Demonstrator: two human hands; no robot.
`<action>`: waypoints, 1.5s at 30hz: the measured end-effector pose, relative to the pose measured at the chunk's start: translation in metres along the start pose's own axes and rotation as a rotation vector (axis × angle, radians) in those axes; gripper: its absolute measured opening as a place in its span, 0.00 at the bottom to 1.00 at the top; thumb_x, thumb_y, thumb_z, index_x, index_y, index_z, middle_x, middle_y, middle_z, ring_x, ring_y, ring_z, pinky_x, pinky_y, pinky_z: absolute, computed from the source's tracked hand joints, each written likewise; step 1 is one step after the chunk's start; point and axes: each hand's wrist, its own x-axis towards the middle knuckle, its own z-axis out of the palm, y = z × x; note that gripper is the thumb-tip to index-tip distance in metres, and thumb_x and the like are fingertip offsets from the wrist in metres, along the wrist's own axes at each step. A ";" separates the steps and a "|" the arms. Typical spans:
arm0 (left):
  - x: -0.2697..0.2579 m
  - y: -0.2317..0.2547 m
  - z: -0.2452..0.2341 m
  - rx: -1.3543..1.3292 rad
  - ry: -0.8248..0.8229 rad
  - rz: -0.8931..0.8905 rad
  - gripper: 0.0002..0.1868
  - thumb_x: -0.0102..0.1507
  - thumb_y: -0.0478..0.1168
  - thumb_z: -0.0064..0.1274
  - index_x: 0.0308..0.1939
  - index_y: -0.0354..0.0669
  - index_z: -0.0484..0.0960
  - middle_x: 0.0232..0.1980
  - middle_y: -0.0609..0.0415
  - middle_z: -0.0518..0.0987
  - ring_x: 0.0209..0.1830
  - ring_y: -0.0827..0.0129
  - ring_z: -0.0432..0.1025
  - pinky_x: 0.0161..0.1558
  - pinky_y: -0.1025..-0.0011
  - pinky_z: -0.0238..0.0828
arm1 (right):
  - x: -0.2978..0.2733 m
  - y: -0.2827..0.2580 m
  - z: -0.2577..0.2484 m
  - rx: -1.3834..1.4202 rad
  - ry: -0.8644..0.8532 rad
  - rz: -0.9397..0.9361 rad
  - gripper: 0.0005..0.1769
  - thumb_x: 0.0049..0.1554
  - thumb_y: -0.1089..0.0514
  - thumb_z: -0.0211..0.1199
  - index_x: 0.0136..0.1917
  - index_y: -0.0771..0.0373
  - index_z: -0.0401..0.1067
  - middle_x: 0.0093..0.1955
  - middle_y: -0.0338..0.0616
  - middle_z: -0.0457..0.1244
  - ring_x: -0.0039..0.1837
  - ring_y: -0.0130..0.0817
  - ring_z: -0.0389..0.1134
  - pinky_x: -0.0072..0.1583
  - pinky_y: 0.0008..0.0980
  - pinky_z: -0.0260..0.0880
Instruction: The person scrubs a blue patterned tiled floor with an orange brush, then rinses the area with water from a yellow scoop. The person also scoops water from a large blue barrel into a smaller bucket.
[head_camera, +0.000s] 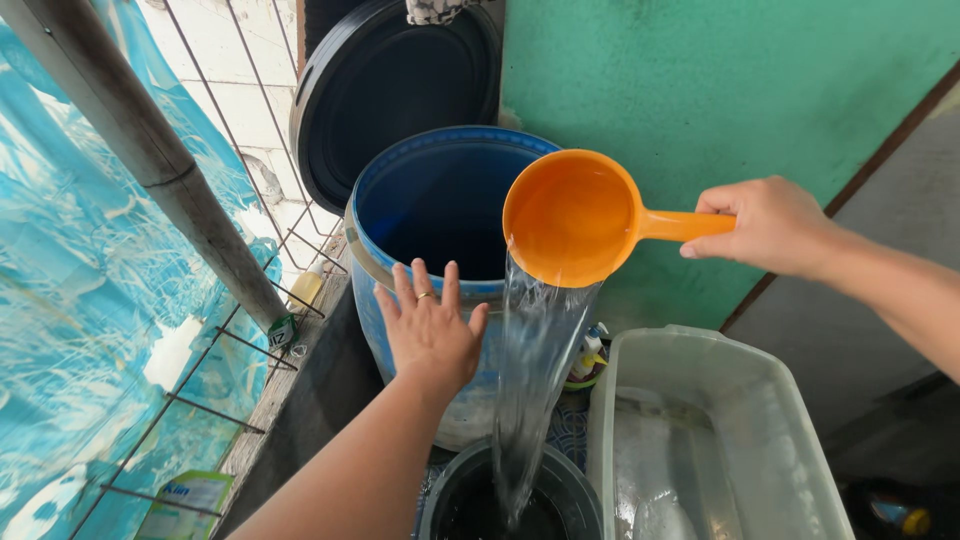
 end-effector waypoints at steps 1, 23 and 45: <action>-0.005 -0.001 0.000 0.010 0.005 -0.006 0.38 0.69 0.65 0.27 0.80 0.55 0.47 0.82 0.41 0.45 0.82 0.44 0.33 0.74 0.42 0.26 | -0.008 0.001 0.001 -0.023 0.014 0.011 0.20 0.44 0.39 0.75 0.40 0.55 0.78 0.26 0.45 0.64 0.31 0.40 0.65 0.39 0.42 0.63; -0.025 -0.014 -0.004 0.069 0.012 -0.072 0.39 0.69 0.66 0.23 0.80 0.56 0.44 0.82 0.42 0.44 0.81 0.42 0.32 0.74 0.42 0.26 | -0.085 0.002 0.048 0.051 0.285 -0.284 0.11 0.48 0.56 0.69 0.39 0.62 0.70 0.34 0.47 0.64 0.38 0.50 0.65 0.42 0.47 0.65; 0.105 -0.065 0.041 -0.035 0.005 0.055 0.38 0.68 0.66 0.26 0.79 0.56 0.49 0.81 0.42 0.46 0.81 0.44 0.33 0.74 0.43 0.26 | 0.153 -0.123 0.141 -0.136 -0.063 -0.284 0.20 0.57 0.53 0.62 0.63 0.54 0.66 0.44 0.49 0.71 0.48 0.52 0.73 0.50 0.52 0.71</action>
